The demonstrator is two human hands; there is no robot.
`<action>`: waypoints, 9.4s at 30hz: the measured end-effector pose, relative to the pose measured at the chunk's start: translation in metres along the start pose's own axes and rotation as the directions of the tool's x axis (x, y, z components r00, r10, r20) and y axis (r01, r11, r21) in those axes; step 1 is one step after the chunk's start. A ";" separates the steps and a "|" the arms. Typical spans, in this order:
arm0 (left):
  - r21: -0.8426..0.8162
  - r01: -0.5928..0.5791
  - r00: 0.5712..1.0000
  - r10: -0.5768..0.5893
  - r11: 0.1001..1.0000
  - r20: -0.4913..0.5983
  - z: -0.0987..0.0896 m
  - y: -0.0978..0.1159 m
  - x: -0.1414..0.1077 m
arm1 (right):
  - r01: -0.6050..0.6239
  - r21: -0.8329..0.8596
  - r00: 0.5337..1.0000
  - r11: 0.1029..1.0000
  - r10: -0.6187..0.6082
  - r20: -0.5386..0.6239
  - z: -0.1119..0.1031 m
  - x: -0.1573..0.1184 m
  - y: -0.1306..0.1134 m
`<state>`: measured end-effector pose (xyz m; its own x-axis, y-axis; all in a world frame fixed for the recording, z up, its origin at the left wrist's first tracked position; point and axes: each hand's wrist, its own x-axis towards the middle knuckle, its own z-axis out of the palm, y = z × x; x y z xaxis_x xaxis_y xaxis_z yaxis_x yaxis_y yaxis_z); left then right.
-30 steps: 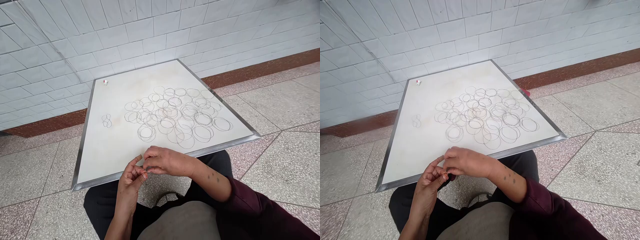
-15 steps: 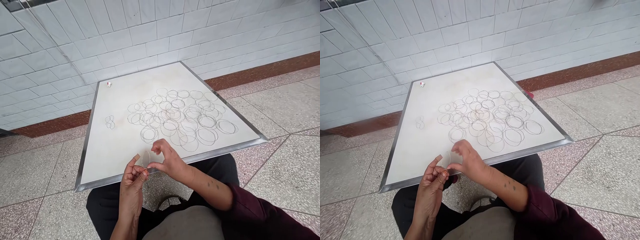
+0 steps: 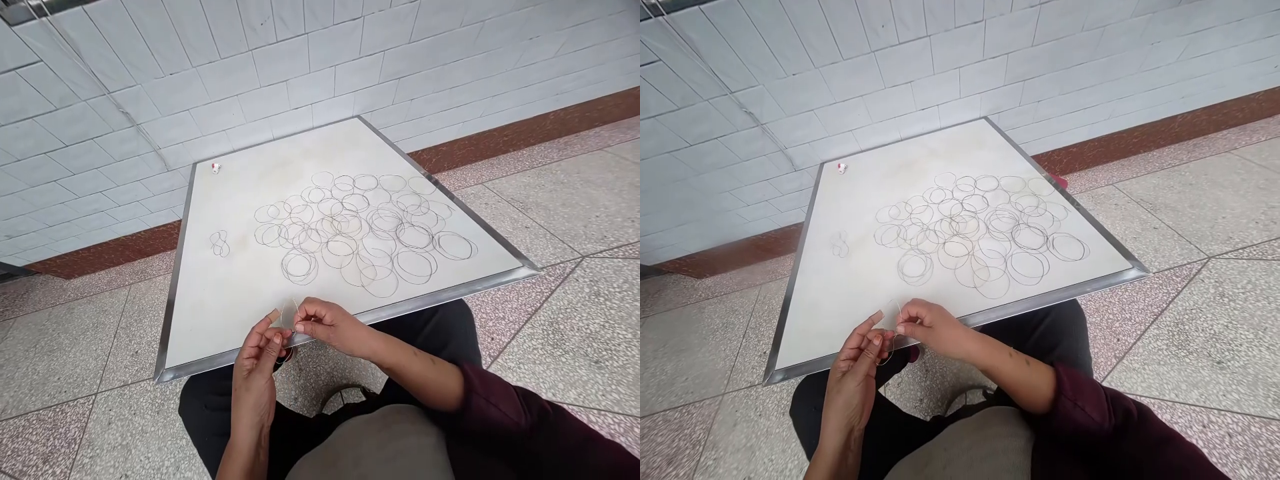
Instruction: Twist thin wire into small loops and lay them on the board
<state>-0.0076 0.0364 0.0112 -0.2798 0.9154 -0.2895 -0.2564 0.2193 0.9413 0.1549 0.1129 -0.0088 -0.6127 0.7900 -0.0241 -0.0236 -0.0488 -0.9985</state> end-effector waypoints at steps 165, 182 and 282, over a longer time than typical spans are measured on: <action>-0.166 0.030 0.991 -0.051 0.986 -0.125 0.010 -0.006 0.018 | 0.324 -0.409 0.892 0.853 -0.419 -0.168 0.028 0.003 0.028; -0.206 -0.018 0.996 -0.001 0.978 -0.088 0.011 -0.008 0.022 | 0.200 -0.248 0.945 0.948 -0.253 -0.207 0.027 0.007 0.038; 0.045 -0.146 0.989 0.145 0.988 0.014 0.016 0.021 -0.043 | 0.197 0.173 0.956 0.965 -0.228 0.186 0.014 -0.020 -0.007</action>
<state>0.0136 0.0070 0.0464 -0.3006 0.9423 -0.1474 -0.1711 0.0987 0.9803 0.1562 0.0889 -0.0006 -0.7273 0.6521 0.2139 -0.2803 0.0022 -0.9599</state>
